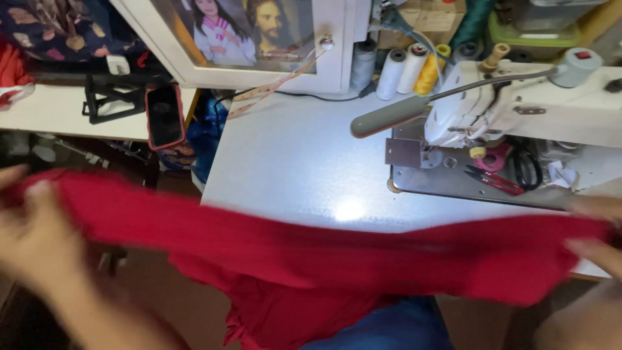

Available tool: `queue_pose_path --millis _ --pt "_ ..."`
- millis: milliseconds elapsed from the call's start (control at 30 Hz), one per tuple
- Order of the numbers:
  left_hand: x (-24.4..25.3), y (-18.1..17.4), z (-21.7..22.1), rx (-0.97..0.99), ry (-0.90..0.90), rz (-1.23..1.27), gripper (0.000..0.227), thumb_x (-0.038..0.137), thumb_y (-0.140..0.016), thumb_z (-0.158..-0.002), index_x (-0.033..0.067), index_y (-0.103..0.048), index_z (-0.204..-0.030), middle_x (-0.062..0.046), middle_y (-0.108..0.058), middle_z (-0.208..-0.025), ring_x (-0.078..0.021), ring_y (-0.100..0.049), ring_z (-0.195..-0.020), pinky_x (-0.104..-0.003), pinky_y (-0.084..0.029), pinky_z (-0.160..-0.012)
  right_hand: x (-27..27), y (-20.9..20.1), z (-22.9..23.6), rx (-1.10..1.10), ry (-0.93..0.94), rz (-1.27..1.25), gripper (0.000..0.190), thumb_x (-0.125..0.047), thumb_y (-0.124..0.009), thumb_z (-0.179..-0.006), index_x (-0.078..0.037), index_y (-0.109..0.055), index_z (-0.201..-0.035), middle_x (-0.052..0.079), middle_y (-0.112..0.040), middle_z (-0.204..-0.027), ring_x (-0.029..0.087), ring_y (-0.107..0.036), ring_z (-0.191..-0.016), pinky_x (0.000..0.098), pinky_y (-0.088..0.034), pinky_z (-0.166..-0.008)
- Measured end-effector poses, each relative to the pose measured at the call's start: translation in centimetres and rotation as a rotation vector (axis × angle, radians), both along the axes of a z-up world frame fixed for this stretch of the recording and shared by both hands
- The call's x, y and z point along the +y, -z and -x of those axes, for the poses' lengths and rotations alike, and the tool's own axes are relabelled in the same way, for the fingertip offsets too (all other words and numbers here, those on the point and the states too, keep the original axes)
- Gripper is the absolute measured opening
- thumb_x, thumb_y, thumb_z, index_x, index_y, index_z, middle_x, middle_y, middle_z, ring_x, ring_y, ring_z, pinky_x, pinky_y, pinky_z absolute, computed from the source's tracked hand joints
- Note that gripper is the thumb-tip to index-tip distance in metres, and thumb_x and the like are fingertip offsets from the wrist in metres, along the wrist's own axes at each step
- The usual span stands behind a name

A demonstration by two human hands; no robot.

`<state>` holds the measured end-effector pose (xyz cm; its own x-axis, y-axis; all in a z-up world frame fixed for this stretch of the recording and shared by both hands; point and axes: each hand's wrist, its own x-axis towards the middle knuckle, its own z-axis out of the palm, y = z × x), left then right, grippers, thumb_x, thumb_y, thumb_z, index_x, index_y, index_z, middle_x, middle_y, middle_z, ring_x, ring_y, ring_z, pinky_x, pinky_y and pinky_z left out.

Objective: A person at a sewing station inspects a tag on a red garment and spreads the fabric out on the table.

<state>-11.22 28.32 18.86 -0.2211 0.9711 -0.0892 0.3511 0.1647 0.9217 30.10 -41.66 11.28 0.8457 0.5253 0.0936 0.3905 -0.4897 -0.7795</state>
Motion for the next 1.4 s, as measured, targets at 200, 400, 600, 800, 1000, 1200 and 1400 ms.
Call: queue_pose_path --millis 200,400,600,800,1000,1200,1400 --pt "4.9 12.8 -11.5 0.167 0.653 -0.728 0.021 0.000 -0.059 -0.096 0.0082 -0.062 -0.115 -0.013 -0.066 -0.112 -0.0321 -0.062 -0.103 -0.041 -0.046 -0.094 14.6 1.0 1.1 0.247 0.206 0.154 0.034 -0.003 -0.064 -0.097 -0.006 -0.069 -0.131 0.014 -0.073 -0.121 0.025 -0.070 -0.095 0.0354 -0.058 -0.083" --pt "6.0 17.8 -13.6 0.326 0.642 -0.344 0.026 0.013 -0.062 -0.093 0.0127 -0.062 -0.119 -0.015 -0.069 -0.115 -0.0374 -0.065 -0.106 -0.047 -0.047 -0.095 13.8 7.4 -0.9 0.220 0.270 0.313 0.024 -0.019 -0.069 -0.096 -0.015 -0.075 -0.119 0.008 -0.074 -0.124 0.022 -0.067 -0.108 0.0320 -0.046 -0.092" --pt "6.4 19.8 -14.1 0.409 0.685 -0.580 0.023 0.014 -0.068 -0.091 0.0046 -0.067 -0.112 -0.018 -0.069 -0.108 -0.0402 -0.064 -0.098 -0.051 -0.049 -0.086 14.3 7.5 0.2 0.179 0.279 0.297 0.029 -0.017 -0.067 -0.097 -0.014 -0.072 -0.125 0.006 -0.071 -0.128 0.022 -0.066 -0.110 0.0326 -0.047 -0.097" --pt "-0.3 16.4 -14.5 0.721 0.446 -0.712 0.030 0.020 -0.080 -0.087 0.0053 -0.072 -0.111 -0.018 -0.056 -0.125 -0.0416 -0.051 -0.106 -0.058 -0.045 -0.075 13.7 9.2 0.7 -0.144 0.395 0.486 0.036 -0.035 -0.065 -0.099 -0.020 -0.070 -0.131 0.013 -0.073 -0.121 0.035 -0.067 -0.086 0.0478 -0.050 -0.085" --pt "-0.8 18.6 -14.4 0.624 0.718 -0.995 0.021 0.022 -0.070 -0.092 0.0088 -0.073 -0.107 -0.011 -0.068 -0.108 -0.0363 -0.062 -0.097 -0.051 -0.046 -0.078 11.1 12.1 -1.8 -0.063 0.440 0.320 0.016 -0.032 -0.070 -0.102 -0.021 -0.077 -0.111 0.003 -0.076 -0.097 0.020 -0.067 -0.092 0.0323 -0.047 -0.090" --pt "0.1 17.7 -14.7 0.862 0.891 -1.086 0.042 0.037 -0.067 -0.094 0.0143 -0.076 -0.128 -0.003 -0.070 -0.140 -0.0327 -0.065 -0.113 -0.054 -0.051 -0.083 10.2 11.3 -3.1 0.004 0.361 0.103 0.012 -0.020 -0.066 -0.105 -0.011 -0.075 -0.107 0.000 -0.075 -0.103 0.012 -0.065 -0.100 0.0251 -0.045 -0.093" --pt "-5.8 16.0 -15.6 0.823 0.964 -0.745 0.060 0.045 -0.047 -0.102 0.0096 -0.060 -0.148 -0.029 -0.037 -0.167 -0.0518 -0.022 -0.154 -0.083 -0.004 -0.107 12.0 9.9 -1.2 0.038 0.404 0.362 0.025 -0.030 -0.056 -0.104 -0.018 -0.073 -0.117 0.005 -0.078 -0.110 0.027 -0.071 -0.103 0.0372 -0.049 -0.088"
